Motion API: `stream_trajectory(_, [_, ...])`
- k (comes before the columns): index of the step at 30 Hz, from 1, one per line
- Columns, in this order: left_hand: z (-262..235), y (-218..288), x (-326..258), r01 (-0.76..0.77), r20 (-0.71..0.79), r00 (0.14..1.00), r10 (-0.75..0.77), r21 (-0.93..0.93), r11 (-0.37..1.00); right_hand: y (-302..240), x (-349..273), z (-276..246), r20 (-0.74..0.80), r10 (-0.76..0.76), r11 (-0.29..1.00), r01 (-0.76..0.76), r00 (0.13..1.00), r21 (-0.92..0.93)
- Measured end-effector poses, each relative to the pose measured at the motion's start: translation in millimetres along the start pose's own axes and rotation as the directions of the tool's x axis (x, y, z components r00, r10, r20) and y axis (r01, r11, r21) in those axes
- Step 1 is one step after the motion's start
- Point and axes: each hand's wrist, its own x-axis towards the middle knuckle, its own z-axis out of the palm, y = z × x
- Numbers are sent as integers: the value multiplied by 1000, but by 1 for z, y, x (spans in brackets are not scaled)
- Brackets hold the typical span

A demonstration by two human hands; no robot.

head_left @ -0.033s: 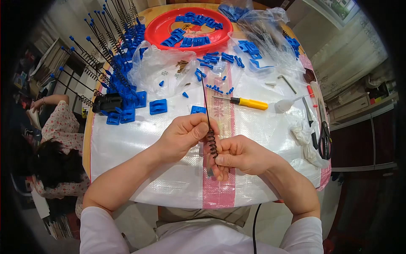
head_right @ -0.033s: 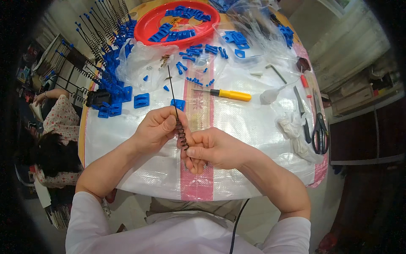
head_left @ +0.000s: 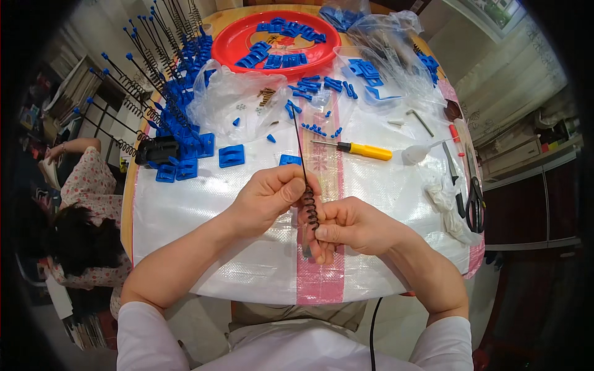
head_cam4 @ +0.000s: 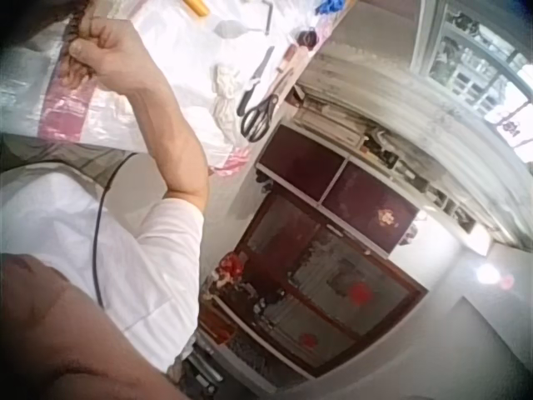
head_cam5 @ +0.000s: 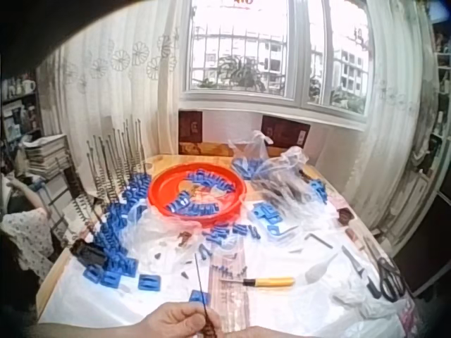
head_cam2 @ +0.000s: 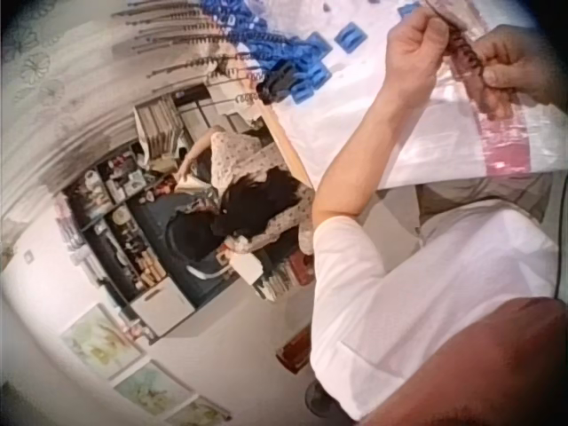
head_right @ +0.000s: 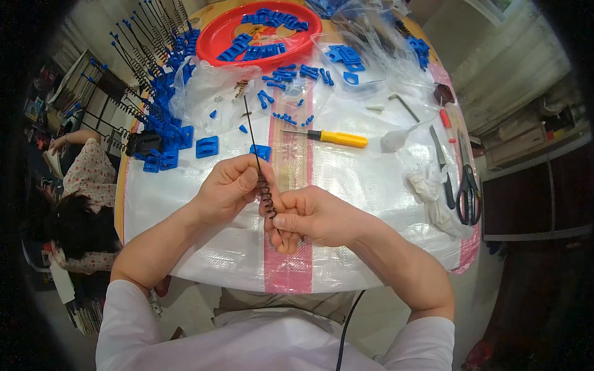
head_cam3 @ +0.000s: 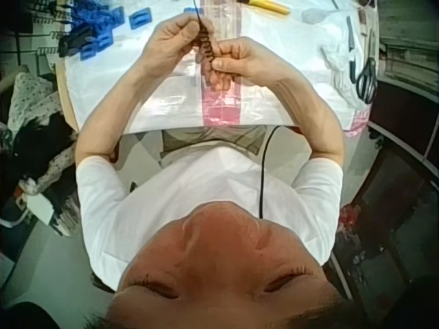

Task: The user is assembling small blue plastic components with a metal pin and a spring using a screwdriver.

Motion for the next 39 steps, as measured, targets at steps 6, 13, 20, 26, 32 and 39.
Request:
stream_trajectory(6, [2, -1, 2, -13, -36, 999, 12, -50, 999, 5, 1, -3, 4, -2, 1000, 2, 1000, 28])
stream_trajectory(13, [3, 1, 3, -4, -59, 998, 2, -31, 999, 5, 1, -4, 14, 15, 999, -15, 1000, 38])
stream_trajectory(20, [2, -2, 2, -19, -45, 999, 17, -49, 999, 3, 2, -5, 24, 25, 999, -26, 999, 37])
stream_trajectory(26, [6, -1, 3, -33, -15, 999, 32, -72, 997, 2, 0, -5, 30, 4, 999, -5, 1000, 32])
stream_trajectory(32, [4, -1, 0, 21, 48, 999, -19, -54, 998, 1, -2, 3, 9, 10, 999, -10, 1000, -37])
stream_trajectory(39, [6, 4, -2, 121, 73, 990, -121, 1, 993, 5, -1, 8, 42, 52, 998, -51, 998, -27])
